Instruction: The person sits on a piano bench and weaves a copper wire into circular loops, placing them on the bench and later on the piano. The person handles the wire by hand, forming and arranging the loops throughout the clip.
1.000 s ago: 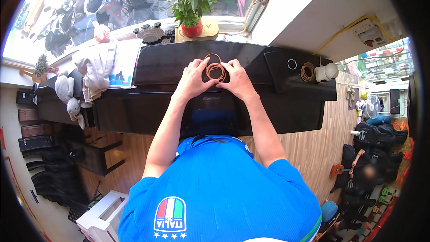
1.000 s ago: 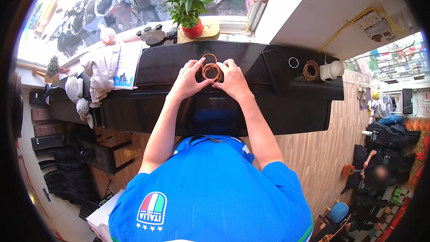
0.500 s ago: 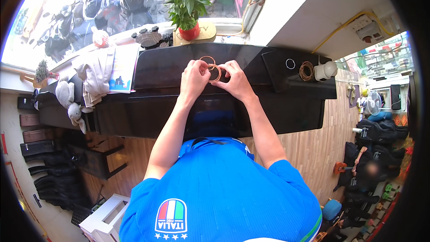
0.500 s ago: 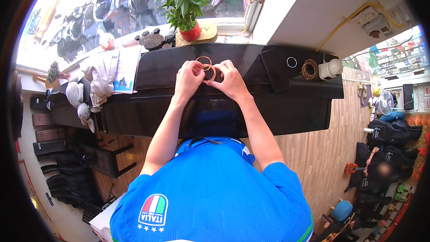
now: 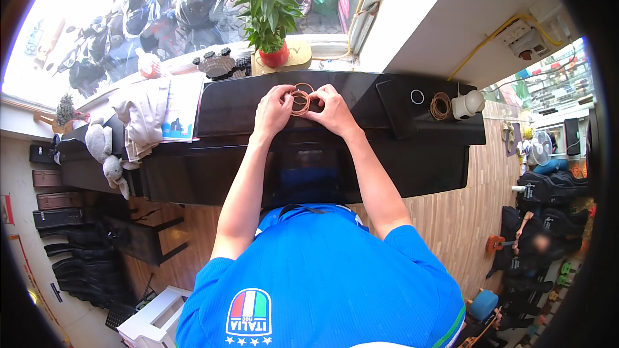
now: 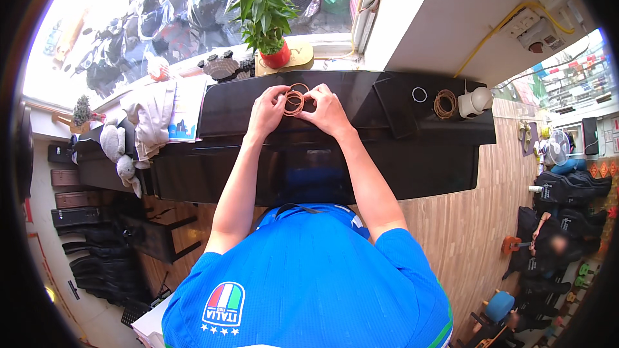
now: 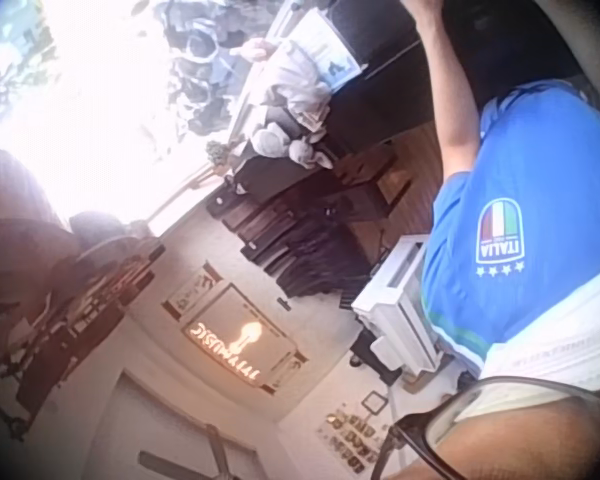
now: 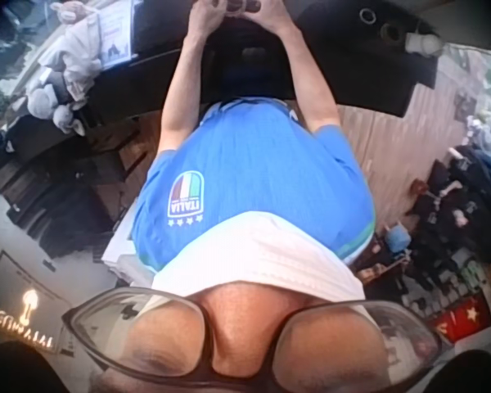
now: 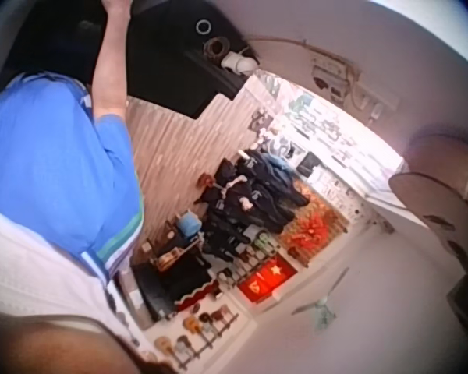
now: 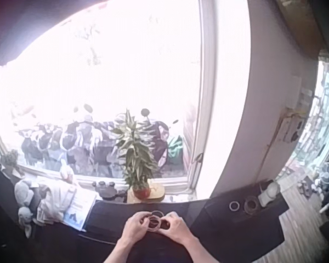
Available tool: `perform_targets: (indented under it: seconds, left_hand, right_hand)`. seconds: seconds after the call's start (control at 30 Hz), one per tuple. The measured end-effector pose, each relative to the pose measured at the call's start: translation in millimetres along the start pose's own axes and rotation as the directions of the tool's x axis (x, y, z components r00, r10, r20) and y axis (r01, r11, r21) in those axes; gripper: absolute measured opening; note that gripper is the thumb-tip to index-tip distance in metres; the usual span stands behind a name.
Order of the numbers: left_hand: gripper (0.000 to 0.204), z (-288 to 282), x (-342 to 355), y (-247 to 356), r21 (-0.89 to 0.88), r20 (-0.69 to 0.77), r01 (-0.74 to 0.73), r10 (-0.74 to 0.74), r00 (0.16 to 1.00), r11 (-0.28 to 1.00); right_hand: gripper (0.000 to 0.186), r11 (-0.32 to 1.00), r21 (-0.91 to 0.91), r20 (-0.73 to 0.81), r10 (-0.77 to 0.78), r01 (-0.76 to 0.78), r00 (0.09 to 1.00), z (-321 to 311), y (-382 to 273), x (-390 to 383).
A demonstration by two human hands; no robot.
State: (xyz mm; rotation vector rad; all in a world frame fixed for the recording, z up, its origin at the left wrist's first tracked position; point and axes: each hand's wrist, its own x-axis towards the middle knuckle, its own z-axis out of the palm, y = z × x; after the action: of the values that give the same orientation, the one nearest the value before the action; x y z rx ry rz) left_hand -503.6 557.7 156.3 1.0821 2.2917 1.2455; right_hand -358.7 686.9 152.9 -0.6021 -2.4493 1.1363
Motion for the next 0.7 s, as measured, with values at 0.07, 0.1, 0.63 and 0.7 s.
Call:
perform_targets:
  seconds: [0.07,0.1,0.63,0.7]
  left_hand:
    - [0.026,-1,2,-3,-0.053,0.05,0.041,-0.038,0.998,0.998]
    - [0.029,-3,2,-5,-0.097,0.049,0.015,-0.011,0.999,0.995]
    - [0.095,-11,3,-1,0.035,0.165,-0.172,0.164,0.973,0.984]
    - [0.096,-11,2,-1,-0.016,0.173,-0.108,0.11,0.979,0.994]
  right_hand:
    - [0.051,0.999,0.042,-0.006,0.016,-0.016,1.0,0,1,-1]
    - [0.05,0.998,0.063,-0.011,0.022,-0.021,1.0,0,1,0]
    - [0.036,0.997,0.071,-0.276,0.0,0.02,0.961,11,23,11]
    - [0.033,0.997,-0.063,-0.402,0.019,-0.048,0.915,13,26,7]
